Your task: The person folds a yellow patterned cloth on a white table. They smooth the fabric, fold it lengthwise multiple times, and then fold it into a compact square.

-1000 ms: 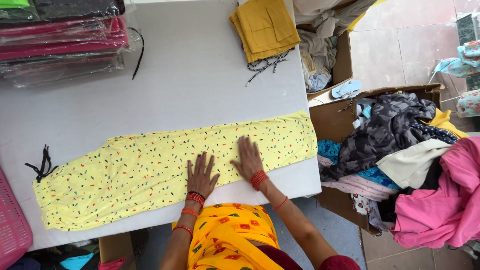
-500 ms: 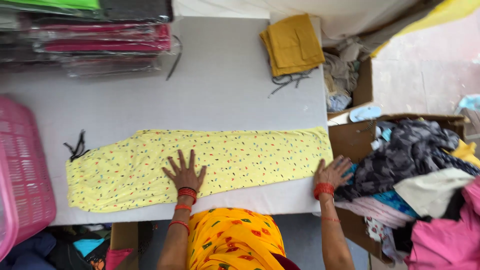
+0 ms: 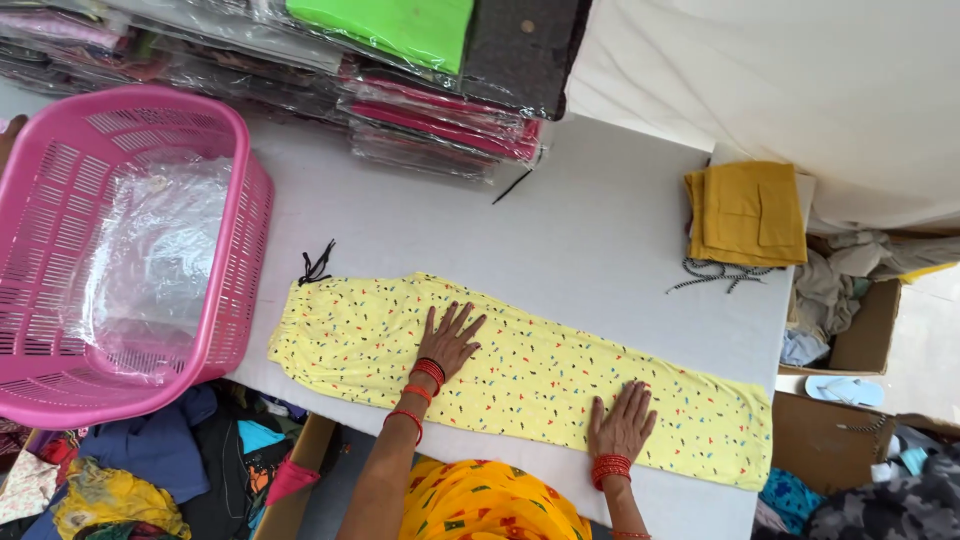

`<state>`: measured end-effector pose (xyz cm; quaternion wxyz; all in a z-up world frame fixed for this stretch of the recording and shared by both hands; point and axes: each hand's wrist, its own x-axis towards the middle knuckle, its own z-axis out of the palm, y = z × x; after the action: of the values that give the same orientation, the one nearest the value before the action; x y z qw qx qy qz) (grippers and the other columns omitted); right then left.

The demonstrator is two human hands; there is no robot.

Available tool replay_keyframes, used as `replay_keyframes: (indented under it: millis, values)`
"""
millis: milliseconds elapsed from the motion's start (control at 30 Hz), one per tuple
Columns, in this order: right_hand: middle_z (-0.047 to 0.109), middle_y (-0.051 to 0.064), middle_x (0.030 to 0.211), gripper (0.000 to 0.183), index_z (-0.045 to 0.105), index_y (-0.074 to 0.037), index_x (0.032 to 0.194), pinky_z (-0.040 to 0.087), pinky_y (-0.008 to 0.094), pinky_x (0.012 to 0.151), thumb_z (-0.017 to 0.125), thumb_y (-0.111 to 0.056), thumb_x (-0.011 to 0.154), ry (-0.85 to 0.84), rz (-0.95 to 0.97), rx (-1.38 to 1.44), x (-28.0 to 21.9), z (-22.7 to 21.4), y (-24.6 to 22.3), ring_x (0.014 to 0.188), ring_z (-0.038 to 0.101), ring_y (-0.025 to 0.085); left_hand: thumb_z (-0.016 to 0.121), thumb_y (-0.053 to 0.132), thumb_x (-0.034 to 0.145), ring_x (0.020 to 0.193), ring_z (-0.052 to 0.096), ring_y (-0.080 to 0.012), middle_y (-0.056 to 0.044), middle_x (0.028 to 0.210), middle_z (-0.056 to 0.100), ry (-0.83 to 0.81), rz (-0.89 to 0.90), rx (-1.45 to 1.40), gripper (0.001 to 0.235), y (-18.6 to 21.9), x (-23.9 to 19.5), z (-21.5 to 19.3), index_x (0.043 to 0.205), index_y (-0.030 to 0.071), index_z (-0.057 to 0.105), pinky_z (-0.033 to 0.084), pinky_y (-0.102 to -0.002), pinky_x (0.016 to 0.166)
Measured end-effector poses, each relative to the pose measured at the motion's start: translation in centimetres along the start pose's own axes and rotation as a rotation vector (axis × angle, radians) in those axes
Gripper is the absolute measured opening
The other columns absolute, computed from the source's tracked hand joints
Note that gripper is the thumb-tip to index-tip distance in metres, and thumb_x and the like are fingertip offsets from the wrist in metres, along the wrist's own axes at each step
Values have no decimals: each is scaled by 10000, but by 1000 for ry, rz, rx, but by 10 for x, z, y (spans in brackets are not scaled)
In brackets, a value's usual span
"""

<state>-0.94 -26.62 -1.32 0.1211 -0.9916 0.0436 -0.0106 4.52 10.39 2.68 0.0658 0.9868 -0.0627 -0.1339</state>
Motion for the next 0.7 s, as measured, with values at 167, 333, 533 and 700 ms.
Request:
replay_keyframes:
  millis: [167,333,533,700]
  values:
    - [168,106,1698,813,161,-74,1629,-11,453,1271,267,-594,1012,29,42,-24,-1,-8,-8,1582,86,229,312,488,1061,1567,108,-252,44,1705,141,89,150,106,555,-83,46,7,1602,404,222,27,-588,1247]
    - [169,105,1694,814,161,-77,1630,0,448,1263,273,-587,1006,27,64,-36,1,-8,-8,1577,90,233,276,469,1065,1559,101,-252,1,1708,119,48,105,127,565,-130,82,-22,1615,376,194,21,-597,1232]
    - [193,106,1692,809,179,-69,1630,21,446,1265,289,-574,1007,9,74,-32,2,-13,-13,1578,110,238,270,439,1063,1568,105,-238,4,1709,128,99,-11,55,539,-157,112,-28,1600,418,231,16,-595,1235]
    - [216,119,1689,803,205,-52,1624,34,455,1268,301,-565,1014,15,64,-26,2,-18,-15,1581,126,249,299,426,1065,1574,104,-233,10,1713,131,88,0,35,534,-161,121,-35,1596,428,246,9,-590,1242]
